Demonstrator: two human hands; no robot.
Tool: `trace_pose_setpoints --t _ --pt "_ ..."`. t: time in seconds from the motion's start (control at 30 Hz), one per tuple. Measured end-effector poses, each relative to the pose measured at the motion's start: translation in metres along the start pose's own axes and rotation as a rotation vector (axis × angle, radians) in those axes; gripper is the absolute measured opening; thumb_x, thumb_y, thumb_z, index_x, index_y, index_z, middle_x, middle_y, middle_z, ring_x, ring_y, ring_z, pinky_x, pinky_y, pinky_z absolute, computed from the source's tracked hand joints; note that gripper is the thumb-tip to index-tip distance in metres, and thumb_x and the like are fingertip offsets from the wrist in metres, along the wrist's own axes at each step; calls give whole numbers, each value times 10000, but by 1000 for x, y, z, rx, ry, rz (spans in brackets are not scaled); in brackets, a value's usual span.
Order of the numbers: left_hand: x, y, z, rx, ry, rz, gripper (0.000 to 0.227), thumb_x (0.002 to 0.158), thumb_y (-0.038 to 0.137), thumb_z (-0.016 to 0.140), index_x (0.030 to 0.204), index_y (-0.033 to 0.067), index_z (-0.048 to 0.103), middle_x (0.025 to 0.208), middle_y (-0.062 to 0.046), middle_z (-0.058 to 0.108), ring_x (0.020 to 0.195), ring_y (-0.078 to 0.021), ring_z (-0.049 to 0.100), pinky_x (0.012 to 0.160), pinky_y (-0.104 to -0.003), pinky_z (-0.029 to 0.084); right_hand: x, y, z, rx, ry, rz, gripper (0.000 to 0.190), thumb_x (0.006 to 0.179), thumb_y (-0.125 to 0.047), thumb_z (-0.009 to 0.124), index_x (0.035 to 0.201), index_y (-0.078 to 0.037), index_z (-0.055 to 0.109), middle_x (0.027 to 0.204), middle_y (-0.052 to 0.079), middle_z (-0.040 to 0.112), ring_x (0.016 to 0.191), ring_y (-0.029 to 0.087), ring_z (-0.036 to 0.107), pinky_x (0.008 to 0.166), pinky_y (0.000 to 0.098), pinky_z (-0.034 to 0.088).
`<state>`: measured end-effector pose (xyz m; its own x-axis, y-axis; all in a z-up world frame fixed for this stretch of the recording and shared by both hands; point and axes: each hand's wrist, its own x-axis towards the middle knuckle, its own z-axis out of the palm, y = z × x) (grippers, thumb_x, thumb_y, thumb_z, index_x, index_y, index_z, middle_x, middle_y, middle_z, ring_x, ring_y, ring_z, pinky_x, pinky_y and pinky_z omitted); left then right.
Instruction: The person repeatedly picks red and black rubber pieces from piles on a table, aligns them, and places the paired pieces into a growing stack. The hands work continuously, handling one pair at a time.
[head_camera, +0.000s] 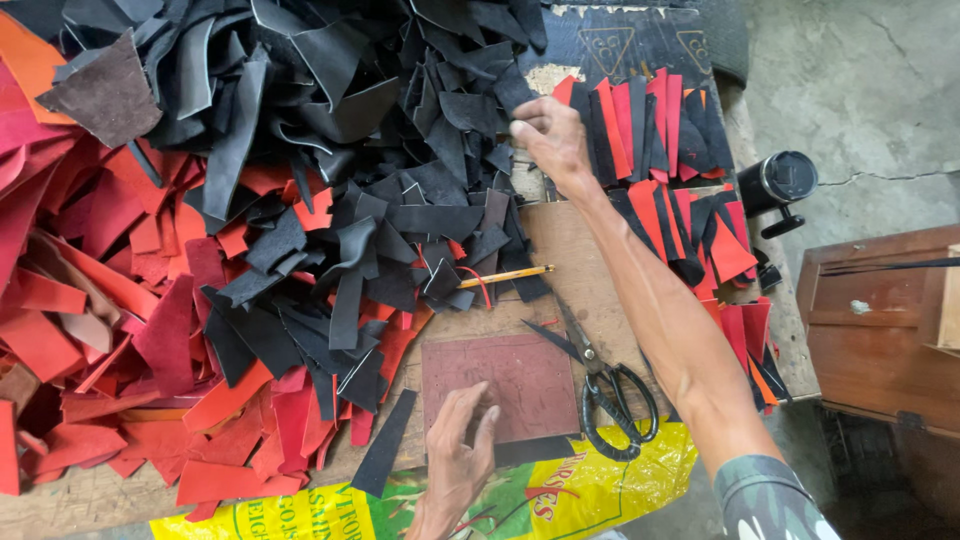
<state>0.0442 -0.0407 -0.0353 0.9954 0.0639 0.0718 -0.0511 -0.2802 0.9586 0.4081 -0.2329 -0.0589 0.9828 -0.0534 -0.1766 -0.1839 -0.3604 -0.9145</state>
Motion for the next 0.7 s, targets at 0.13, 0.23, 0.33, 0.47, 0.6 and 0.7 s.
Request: trace_pose_setpoints --t 0.13,0.23,0.33,0.47,0.6,0.7 --pt "4 1 1 19 9 -8 347 855 -33 722 1196 -3 663 984 -125 706 819 -227 723 715 -299 580 -2 -10 33 -274 47 -742 503 742 -24 770 1226 25 644 1160 185 668 1025 320 622 889 405 499" --pt "-1 3 -4 36 -3 -17 333 858 -39 718 1185 -6 664 1012 -141 706 855 -256 727 728 -313 578 -4 -12 52 -381 164 -931 393 814 -25 740 1202 -23 674 1159 159 722 1055 328 655 928 417 499" --pt "2 2 -2 35 3 10 330 858 -40 717 1182 -6 668 1012 -144 705 873 -269 727 742 -324 576 -3 -27 53 -329 224 -742 196 961 -94 751 1149 -80 697 1061 96 747 960 257 699 866 379 543" --pt "-4 -4 -2 3 12 -18 321 867 -19 717 1185 -3 671 996 -133 708 866 -246 727 753 -320 582 -31 -45 27 464 30 -363 209 1033 -107 674 1211 2 672 1018 89 749 850 196 725 776 361 613" --pt "3 -4 -7 -81 -49 -207 324 888 58 736 1210 22 711 1035 -81 764 910 -195 740 794 -308 609 -106 -45 -4 821 -306 -197 307 980 -49 671 1269 42 621 1131 96 728 950 146 730 865 313 617" --pt "26 3 -20 -462 35 -309 388 936 81 667 1305 -29 625 1180 -76 722 1038 -184 718 899 -325 594 -173 -27 -5 711 -354 -62 357 965 -39 715 1287 65 601 1090 135 720 862 168 697 731 321 579"
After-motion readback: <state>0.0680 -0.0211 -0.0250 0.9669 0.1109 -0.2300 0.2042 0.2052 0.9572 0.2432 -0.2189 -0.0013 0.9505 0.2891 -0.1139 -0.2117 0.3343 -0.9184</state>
